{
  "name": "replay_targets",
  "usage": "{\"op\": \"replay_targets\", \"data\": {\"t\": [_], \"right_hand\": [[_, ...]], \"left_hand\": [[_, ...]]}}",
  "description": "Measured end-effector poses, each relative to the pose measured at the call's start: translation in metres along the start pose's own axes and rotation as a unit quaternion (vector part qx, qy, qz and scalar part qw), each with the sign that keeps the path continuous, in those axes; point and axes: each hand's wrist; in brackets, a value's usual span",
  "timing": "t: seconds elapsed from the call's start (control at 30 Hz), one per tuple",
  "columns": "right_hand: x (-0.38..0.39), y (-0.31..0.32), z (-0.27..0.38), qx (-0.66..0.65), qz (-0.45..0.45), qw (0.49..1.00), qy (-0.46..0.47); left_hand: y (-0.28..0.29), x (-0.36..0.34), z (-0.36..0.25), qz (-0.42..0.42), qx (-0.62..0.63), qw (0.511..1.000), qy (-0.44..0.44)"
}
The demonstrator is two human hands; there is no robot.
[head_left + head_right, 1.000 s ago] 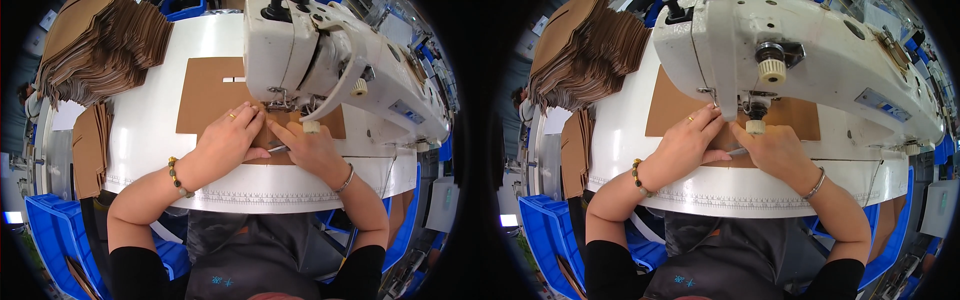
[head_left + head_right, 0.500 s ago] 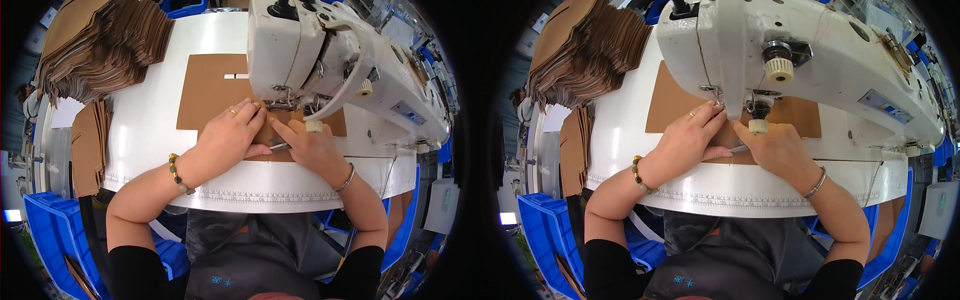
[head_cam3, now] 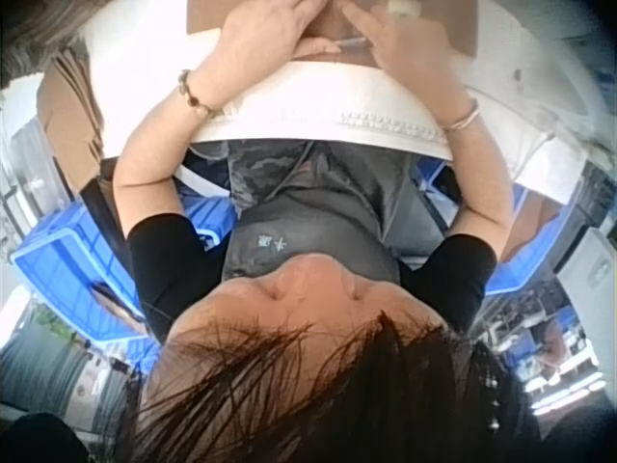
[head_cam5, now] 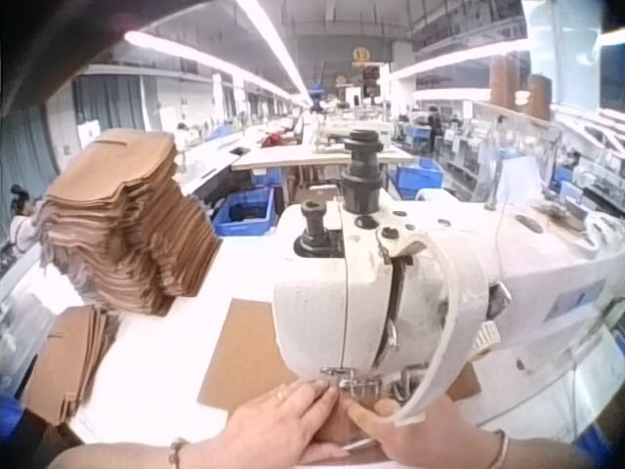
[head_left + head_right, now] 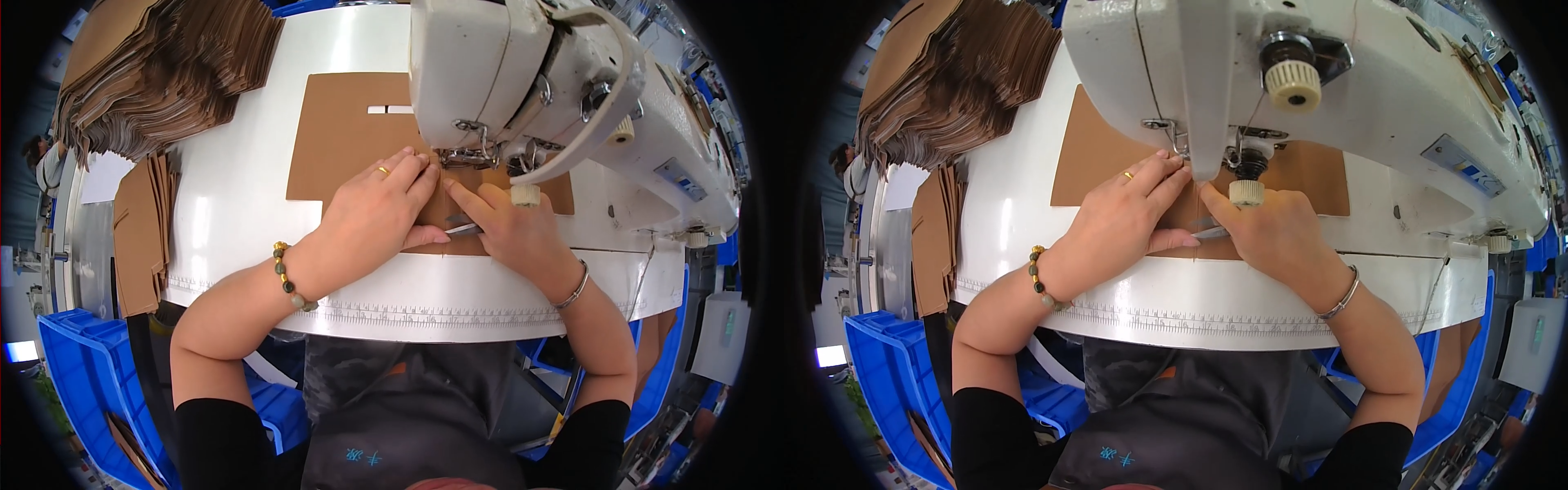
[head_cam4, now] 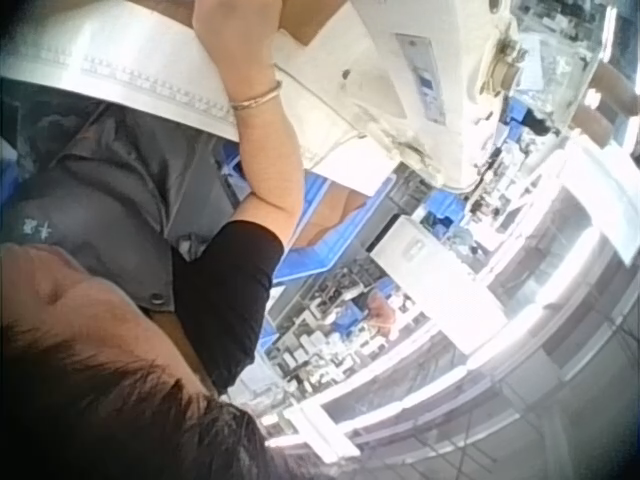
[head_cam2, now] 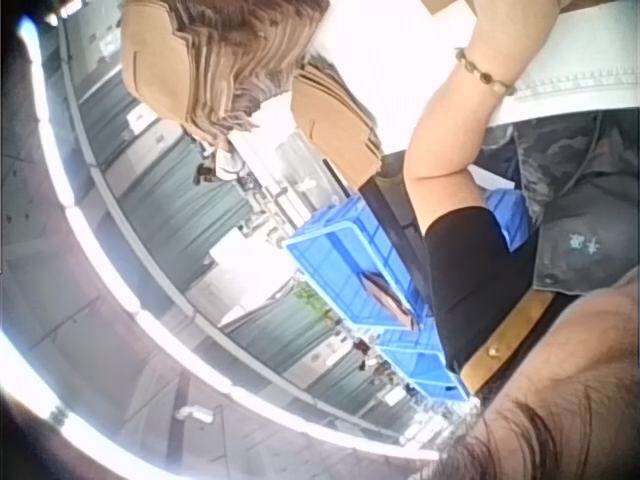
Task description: Sewing small components onto larger flat material using an industrial sewing machine.
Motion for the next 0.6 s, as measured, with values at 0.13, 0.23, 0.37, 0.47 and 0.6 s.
{"op": "replay_targets", "data": {"t": [0.13, 0.23, 0.37, 0.47, 0.6], "right_hand": [[-0.0005, 0.0011, -0.0025, -0.014, 0.003, 1.000, -0.007], [-0.0001, 0.0041, -0.0037, -0.007, 0.015, 1.000, -0.005], [-0.0020, 0.0054, -0.0034, -0.003, -0.004, 1.000, 0.010], [-0.0016, 0.0062, -0.0027, -0.006, -0.002, 1.000, 0.008], [-0.0011, 0.0050, -0.0029, -0.012, 0.004, 1.000, 0.007]], "left_hand": [[-0.0002, 0.0002, -0.0021, -0.007, 0.004, 1.000, 0.007], [-0.0006, 0.0003, -0.0037, -0.013, 0.000, 1.000, 0.010], [-0.0004, -0.0005, -0.0044, -0.024, -0.001, 1.000, 0.009], [-0.0015, -0.0001, -0.0032, -0.024, -0.001, 1.000, 0.006], [-0.0008, -0.0003, -0.0037, -0.022, 0.000, 1.000, 0.007]]}}
Point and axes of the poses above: each hand's wrist, its own x-axis away from the middle knuckle, its own y-axis out of the back of the hand, z = x × y, and after that the axes turned 2 degrees about y, right-handed
